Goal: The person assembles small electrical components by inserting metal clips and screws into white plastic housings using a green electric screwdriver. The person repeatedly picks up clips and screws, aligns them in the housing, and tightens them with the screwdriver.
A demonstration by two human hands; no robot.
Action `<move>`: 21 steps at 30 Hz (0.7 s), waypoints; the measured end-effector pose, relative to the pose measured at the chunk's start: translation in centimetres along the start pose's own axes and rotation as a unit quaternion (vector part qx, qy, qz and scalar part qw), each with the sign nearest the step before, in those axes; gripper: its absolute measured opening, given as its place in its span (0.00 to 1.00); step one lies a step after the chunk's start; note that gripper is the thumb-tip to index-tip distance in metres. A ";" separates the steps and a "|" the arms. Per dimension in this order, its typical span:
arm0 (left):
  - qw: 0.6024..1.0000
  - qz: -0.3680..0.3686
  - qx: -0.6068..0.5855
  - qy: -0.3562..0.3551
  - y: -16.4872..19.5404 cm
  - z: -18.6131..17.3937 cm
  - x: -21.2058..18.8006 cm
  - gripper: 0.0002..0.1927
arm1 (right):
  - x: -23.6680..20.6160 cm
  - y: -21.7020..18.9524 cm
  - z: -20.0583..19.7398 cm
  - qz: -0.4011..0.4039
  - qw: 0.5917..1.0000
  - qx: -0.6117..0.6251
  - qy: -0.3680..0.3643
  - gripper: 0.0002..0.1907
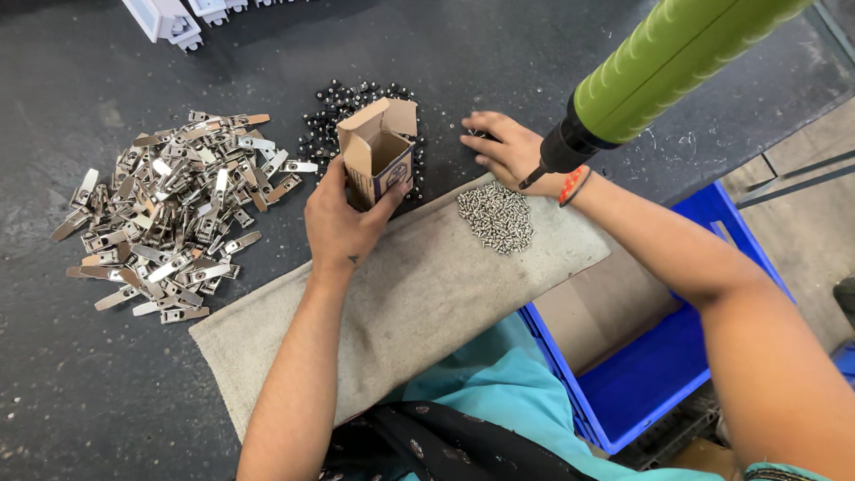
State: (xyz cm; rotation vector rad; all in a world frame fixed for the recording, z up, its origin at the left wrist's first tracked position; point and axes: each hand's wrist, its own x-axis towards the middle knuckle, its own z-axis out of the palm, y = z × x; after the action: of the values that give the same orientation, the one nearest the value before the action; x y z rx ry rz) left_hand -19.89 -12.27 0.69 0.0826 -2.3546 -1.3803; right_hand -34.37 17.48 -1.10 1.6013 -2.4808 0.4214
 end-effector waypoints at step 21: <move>1.000 -0.011 0.016 -0.013 -0.1 0.1 0.1 0.34 | 0.5 -0.3 -1.9 0.118 0.993 0.003 -0.025 0.06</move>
State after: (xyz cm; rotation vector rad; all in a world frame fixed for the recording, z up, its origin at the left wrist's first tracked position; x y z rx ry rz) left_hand -20.04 -12.27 0.61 0.1012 -2.4051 -1.3614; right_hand -34.31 17.47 0.88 1.3404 -2.7207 0.4241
